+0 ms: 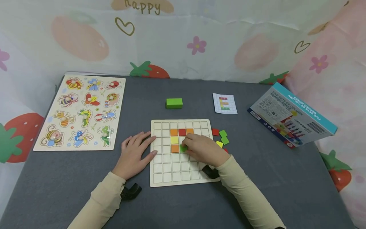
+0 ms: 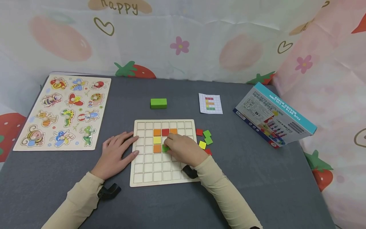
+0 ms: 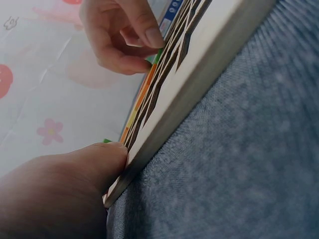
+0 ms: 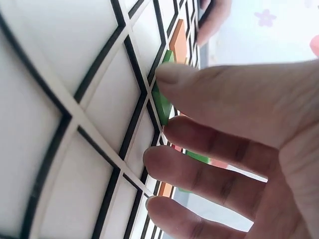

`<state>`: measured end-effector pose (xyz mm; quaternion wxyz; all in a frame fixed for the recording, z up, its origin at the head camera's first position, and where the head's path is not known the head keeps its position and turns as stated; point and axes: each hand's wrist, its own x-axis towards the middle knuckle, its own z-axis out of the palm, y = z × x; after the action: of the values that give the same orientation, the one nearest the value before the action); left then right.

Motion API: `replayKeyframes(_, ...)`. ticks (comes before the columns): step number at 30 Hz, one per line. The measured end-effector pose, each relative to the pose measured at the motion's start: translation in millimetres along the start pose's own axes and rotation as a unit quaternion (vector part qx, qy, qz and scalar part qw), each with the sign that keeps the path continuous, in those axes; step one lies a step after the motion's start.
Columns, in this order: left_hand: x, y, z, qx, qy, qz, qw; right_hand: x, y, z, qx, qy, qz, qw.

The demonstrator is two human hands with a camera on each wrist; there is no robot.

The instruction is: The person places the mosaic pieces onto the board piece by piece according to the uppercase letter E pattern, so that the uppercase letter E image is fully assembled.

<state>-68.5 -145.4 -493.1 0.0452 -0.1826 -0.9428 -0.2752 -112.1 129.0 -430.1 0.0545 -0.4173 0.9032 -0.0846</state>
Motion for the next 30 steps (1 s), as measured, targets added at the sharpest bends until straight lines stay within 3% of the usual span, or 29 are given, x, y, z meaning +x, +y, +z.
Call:
replayKeyframes(10, 0.2, 1.2, 0.0, 0.001, 0.002, 0.000, 1.0000, -12.6, 6, -8, 0.025, -0.005, 0.015, 0.9996)
replayKeyframes(16, 1.3, 1.3, -1.5, -0.004, 0.005, 0.004, 1.0000, -51.6, 26, -21, 0.040, -0.003, 0.081, 0.9959)
replayKeyframes(21, 2.1, -0.1, -3.0, -0.004, 0.009, 0.009, 0.9999, -87.5, 41, -31, 0.062, -0.030, 0.182, 0.9809)
replayKeyframes(23, 2.5, -0.6, -3.5, -0.003, 0.009, 0.009, 0.9999, -98.9, 46, -31, 0.072, -0.040, 0.205, 0.9753)
replayKeyframes(26, 2.5, -0.4, -3.3, -0.003, 0.007, 0.008, 0.9999, -111.8, 51, -25, 0.088, -0.046, 0.217, 0.9710)
replayKeyframes(30, 1.7, 1.2, -2.1, -0.007, 0.006, 0.008, 0.9999, -118.7, 54, -14, 0.090, -0.037, 0.210, 0.9729)
